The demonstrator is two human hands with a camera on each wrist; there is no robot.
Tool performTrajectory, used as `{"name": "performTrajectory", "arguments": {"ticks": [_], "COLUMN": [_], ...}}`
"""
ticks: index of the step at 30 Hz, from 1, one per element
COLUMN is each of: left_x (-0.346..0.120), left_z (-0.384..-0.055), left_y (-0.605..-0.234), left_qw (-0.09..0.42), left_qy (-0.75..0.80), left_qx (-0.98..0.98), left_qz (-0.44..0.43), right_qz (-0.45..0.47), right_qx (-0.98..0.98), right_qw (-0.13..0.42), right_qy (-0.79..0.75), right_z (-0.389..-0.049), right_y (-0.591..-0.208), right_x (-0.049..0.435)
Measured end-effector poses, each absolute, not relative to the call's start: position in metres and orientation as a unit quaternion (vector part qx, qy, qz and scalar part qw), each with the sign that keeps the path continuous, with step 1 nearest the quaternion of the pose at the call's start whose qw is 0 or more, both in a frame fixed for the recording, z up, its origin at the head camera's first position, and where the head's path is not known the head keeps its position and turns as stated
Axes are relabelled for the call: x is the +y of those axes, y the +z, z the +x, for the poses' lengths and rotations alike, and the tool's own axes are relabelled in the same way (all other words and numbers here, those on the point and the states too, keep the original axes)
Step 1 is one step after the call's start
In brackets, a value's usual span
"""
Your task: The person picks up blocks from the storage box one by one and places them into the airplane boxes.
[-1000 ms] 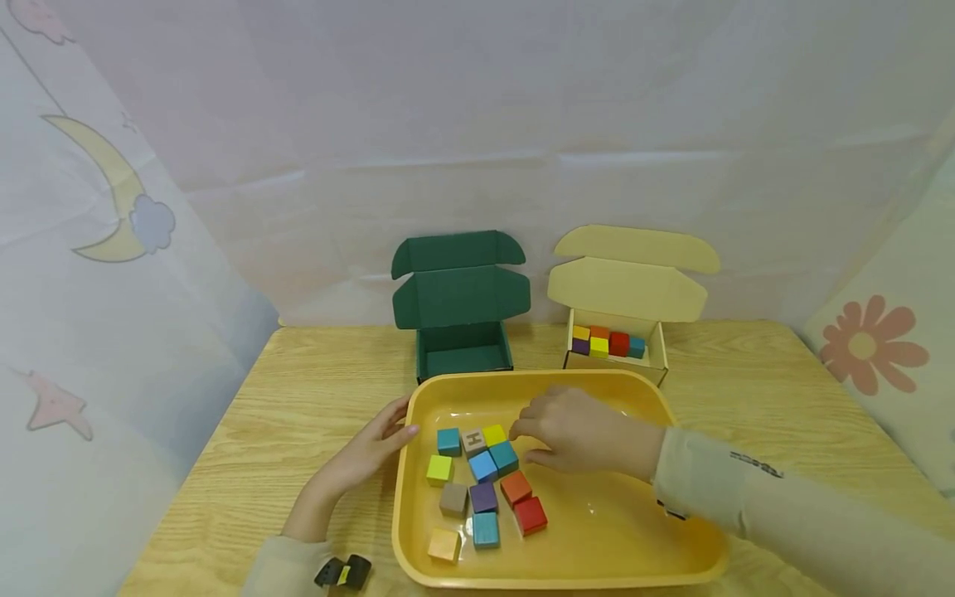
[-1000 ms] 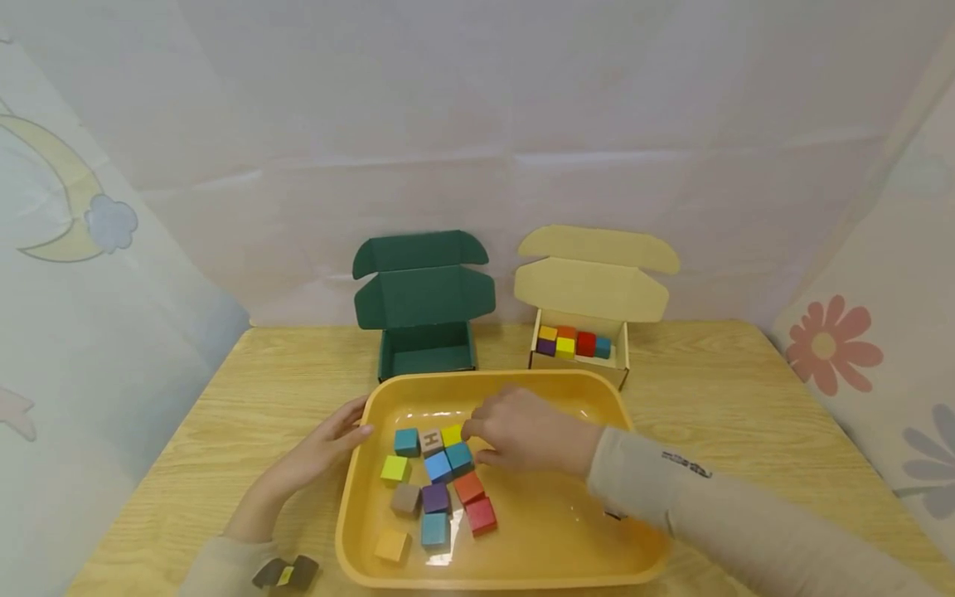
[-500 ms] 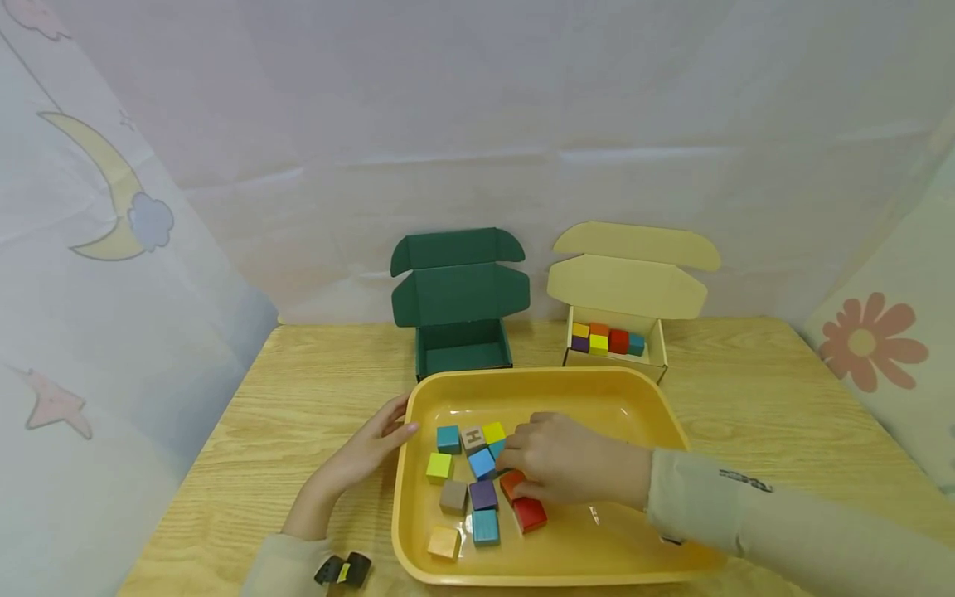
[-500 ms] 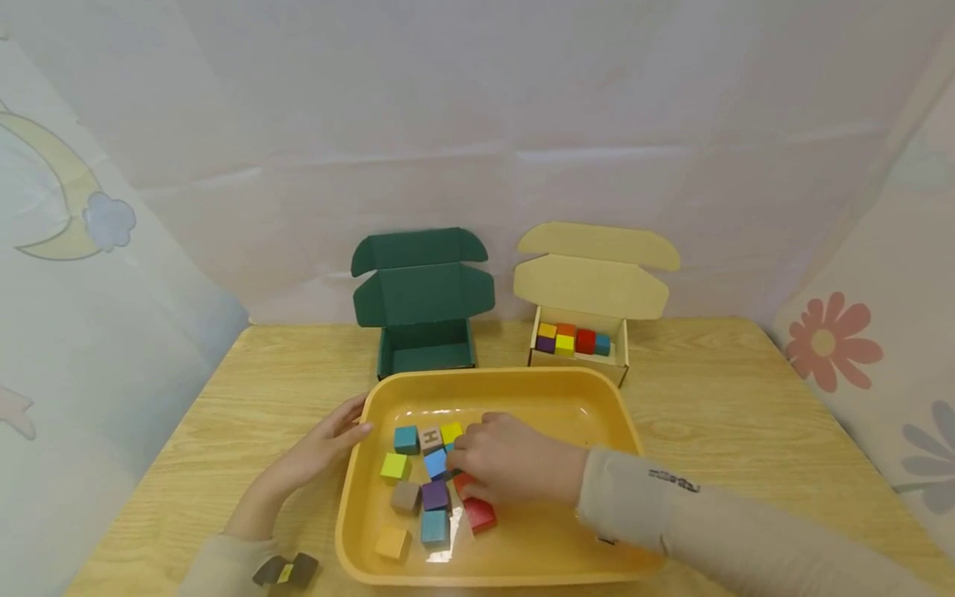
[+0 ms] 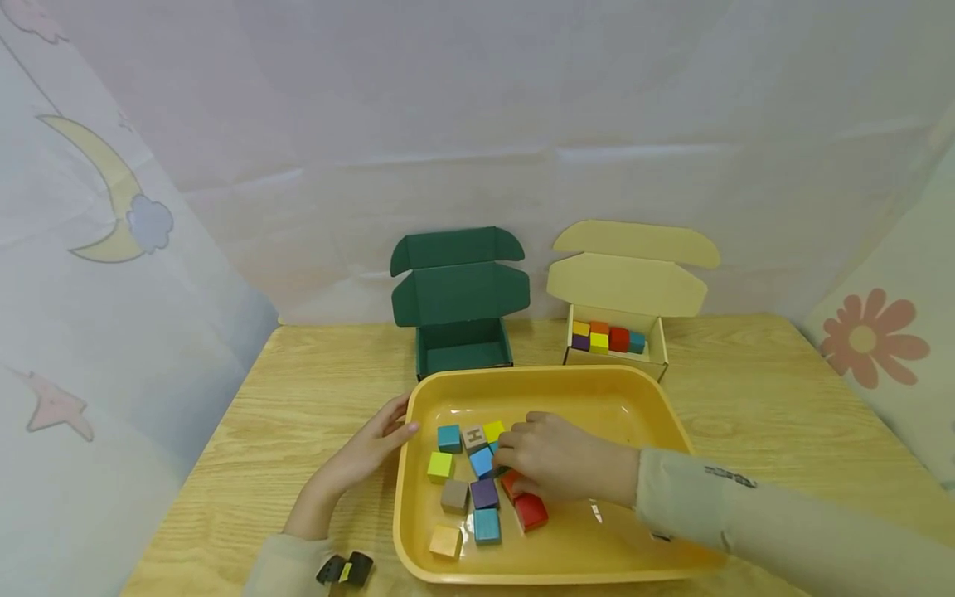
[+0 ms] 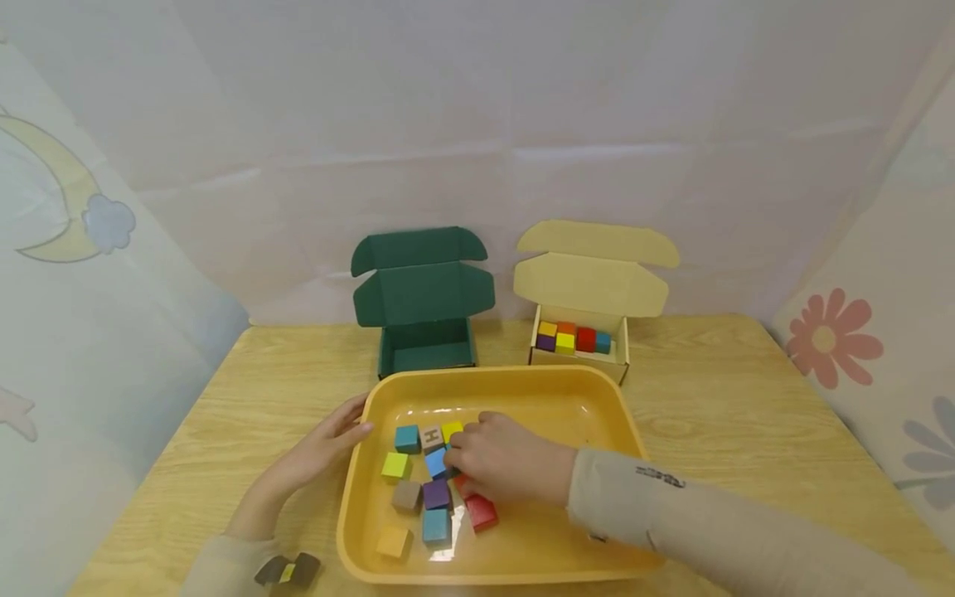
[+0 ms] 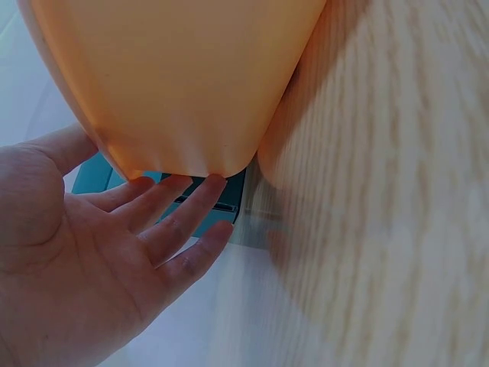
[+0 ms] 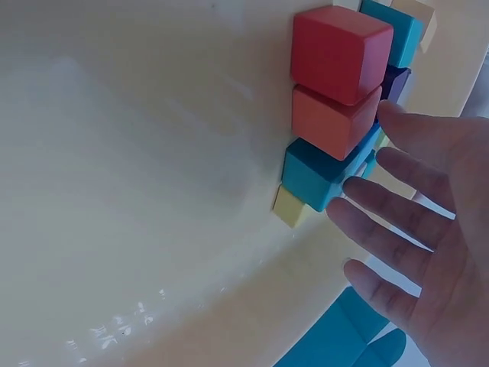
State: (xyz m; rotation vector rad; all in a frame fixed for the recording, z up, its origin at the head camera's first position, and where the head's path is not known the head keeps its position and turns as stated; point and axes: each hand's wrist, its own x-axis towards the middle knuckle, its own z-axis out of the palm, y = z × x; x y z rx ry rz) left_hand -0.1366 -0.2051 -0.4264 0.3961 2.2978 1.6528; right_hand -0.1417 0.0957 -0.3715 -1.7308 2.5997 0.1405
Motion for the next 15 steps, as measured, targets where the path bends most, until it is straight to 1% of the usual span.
{"name": "performTrajectory", "arguments": {"ticks": [6, 15], "left_x": [-0.2044, -0.2049], "left_z": [-0.1368, -0.1374], "left_y": [-0.4263, -0.4272], "left_qw": [0.139, 0.138], "left_qy": [0.573, 0.573], "left_qx": [0.795, 0.796], "left_qz": [0.138, 0.137], "right_qz": [-0.562, -0.562], "right_qx": [0.825, 0.826], "right_qw": [-0.009, 0.005], "right_qy": [0.057, 0.051], "right_z": [-0.1445, -0.1393], "right_y": [-0.3728, -0.3700], "right_x": [0.0935, 0.0904]}}
